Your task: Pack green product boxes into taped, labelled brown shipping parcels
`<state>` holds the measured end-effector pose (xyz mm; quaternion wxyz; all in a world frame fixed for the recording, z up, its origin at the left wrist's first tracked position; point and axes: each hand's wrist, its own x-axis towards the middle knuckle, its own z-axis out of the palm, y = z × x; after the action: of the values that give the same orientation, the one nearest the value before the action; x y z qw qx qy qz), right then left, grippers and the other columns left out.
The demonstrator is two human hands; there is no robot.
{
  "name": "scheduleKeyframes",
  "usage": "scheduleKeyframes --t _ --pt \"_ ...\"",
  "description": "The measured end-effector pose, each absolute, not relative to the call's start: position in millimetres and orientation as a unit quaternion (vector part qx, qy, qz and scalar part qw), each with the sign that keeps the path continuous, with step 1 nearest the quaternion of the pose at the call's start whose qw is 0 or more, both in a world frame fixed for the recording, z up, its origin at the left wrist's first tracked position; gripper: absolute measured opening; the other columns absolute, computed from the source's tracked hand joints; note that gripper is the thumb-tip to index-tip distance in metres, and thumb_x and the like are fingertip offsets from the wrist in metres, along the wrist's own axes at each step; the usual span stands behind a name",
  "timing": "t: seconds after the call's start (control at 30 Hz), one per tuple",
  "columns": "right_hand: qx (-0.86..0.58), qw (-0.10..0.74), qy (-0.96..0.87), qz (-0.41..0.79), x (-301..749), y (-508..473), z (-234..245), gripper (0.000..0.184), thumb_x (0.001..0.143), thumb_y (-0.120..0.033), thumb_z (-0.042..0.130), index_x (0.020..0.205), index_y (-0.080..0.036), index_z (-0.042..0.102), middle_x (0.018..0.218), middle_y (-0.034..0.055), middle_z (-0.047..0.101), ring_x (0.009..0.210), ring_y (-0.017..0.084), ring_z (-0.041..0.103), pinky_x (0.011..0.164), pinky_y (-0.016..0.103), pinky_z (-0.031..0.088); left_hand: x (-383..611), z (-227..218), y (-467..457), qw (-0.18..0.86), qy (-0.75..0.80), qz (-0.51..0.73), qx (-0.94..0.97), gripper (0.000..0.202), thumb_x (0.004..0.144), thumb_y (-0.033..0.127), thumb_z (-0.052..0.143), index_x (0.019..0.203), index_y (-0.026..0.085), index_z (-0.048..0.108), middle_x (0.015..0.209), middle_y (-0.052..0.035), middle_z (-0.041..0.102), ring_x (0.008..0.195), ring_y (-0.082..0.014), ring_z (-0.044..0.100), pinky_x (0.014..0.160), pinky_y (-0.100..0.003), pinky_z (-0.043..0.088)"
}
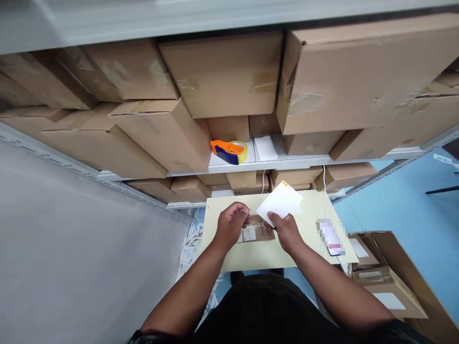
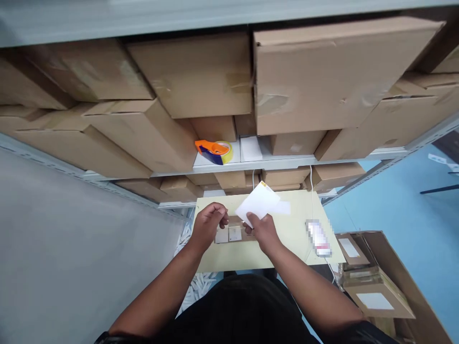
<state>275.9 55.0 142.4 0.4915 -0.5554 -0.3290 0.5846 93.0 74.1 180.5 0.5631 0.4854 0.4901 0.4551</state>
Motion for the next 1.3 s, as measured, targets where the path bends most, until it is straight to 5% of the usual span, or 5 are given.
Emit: scheduleKeyframes --t 0.3,0.5,1.3 --pt "-0.483 0.488 -0.289 0.667 202 1 192 0.023 0.073 -0.034 0.079 0.077 -0.014 0.068 0.057 0.0012 0.063 0.047 0.014 0.054 0.043 0.026 0.043 13 196 30 0.672 0.397 0.403 0.479 0.019 0.081 0.034 0.071 0.082 0.015 0.070 0.073 -0.0026 0.069 0.067 -0.0138 0.061 0.066 -0.028 0.048" --pt "-0.496 0.488 -0.303 0.651 170 -17 194 0.027 0.074 -0.034 0.077 0.088 -0.011 0.073 0.061 0.0026 0.066 0.050 0.014 0.055 0.043 0.025 0.044 -13 198 16 0.693 0.383 0.389 0.470 0.017 0.076 0.032 0.072 0.075 0.015 0.068 0.067 -0.0017 0.066 0.062 -0.0124 0.058 0.062 -0.026 0.046" --pt "-0.553 0.480 -0.318 0.602 159 -25 187 0.023 0.073 -0.035 0.075 0.078 -0.013 0.073 0.056 0.0023 0.065 0.046 0.014 0.053 0.044 0.027 0.044 -26 191 20 0.703 0.386 0.350 0.484 0.019 0.074 0.034 0.069 0.073 0.016 0.066 0.067 -0.0023 0.065 0.061 -0.0132 0.056 0.061 -0.027 0.044"
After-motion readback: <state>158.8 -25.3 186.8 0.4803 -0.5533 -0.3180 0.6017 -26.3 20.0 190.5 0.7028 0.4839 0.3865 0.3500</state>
